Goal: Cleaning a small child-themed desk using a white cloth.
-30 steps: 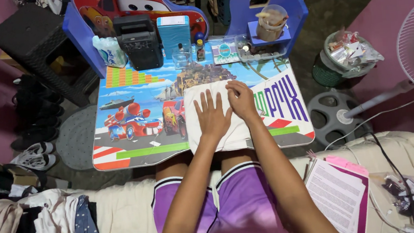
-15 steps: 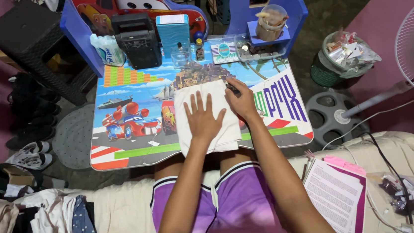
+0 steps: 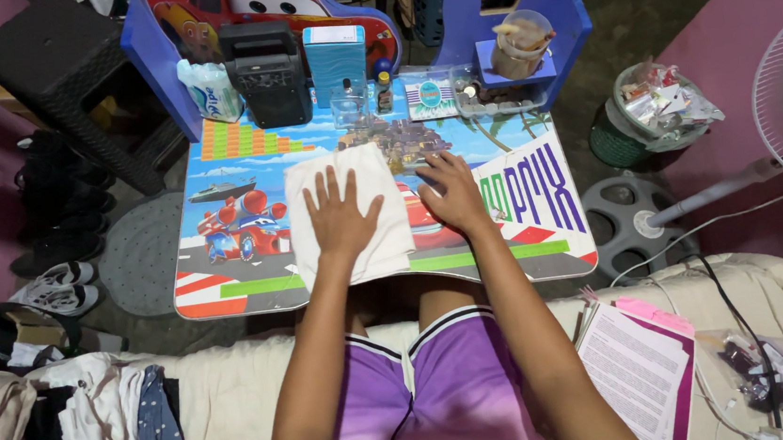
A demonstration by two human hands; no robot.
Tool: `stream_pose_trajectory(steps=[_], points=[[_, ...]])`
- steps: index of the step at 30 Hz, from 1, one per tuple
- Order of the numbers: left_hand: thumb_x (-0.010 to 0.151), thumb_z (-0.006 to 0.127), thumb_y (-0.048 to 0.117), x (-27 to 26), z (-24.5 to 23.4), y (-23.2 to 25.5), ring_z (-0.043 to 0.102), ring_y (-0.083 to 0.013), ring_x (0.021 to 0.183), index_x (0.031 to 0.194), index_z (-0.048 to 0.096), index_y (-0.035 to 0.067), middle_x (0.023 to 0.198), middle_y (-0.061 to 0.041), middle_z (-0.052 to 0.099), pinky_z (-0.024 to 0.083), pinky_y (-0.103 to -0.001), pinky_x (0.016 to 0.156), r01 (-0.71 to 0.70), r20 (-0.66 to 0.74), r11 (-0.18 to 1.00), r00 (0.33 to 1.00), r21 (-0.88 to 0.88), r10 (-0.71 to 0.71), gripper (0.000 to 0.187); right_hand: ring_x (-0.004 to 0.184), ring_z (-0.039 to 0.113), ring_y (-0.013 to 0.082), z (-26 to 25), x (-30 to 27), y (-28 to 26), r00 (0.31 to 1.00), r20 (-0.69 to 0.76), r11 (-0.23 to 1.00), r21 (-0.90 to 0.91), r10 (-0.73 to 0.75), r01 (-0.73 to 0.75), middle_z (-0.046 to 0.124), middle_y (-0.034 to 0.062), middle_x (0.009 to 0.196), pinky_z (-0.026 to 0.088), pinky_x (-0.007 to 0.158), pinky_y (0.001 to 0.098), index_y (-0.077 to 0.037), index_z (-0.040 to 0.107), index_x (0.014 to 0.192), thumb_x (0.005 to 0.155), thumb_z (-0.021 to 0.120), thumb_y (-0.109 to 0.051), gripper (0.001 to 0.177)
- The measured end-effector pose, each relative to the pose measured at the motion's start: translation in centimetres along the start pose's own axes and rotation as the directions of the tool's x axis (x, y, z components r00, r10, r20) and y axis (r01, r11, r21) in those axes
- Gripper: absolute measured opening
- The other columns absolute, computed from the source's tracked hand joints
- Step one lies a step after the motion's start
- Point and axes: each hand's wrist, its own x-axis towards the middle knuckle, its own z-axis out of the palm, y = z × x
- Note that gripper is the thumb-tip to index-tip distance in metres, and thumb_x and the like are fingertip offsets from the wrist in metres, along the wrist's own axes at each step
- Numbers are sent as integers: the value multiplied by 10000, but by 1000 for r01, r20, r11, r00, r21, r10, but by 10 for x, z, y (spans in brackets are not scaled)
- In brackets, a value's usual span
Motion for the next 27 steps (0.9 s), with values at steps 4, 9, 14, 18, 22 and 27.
stream_pose_trajectory(steps=[4,9,14,18,22,27], points=[[946,505,650,6,-4,-20,190,-414,1542,1534,476,109,1642,-247,293,3,-598,1226,24,-2,1000,1000,15,-24,799,1454,421,357,4,0,5,999,34,999,11,37,-37,604,122,1472,220,1249,526,-104,768,1191,887,682,-285,365],[958,502,653,13,-9,-44,192,-414,1555,1537,480,117,1652,-246,297,7,-596,1240,55,-21,998,998,44,-54,790,1444,454,352,8,0,10,999,11,999,22,38,-39,626,110,1452,252,1244,516,-102,782,1155,889,687,-259,324],[961,497,654,22,-16,-72,199,-422,1549,1542,479,110,1649,-253,295,16,-612,1233,93,-30,994,995,65,-92,796,1434,469,353,7,0,11,999,2,999,36,40,-40,637,110,1437,250,1249,514,-95,784,1145,892,691,-238,305],[959,487,663,30,-16,-102,203,-441,1521,1539,477,95,1630,-270,296,26,-620,1210,119,-54,989,992,86,-114,812,1430,475,353,8,1,11,999,1,998,40,53,-53,648,113,1423,255,1246,507,-87,784,1140,894,688,-226,299],[976,481,668,30,-26,-121,215,-435,1547,1546,487,93,1648,-271,309,34,-624,1229,149,-86,984,986,95,-141,809,1426,483,348,10,1,13,999,0,998,36,52,-52,655,120,1409,259,1245,504,-82,784,1137,896,687,-224,296],[965,494,660,36,-29,-145,201,-455,1540,1548,486,88,1647,-278,302,20,-635,1218,196,-130,975,974,99,-183,816,1419,490,344,10,1,12,999,-11,999,18,40,-39,659,122,1404,280,1235,496,-77,780,1134,891,687,-215,293]])
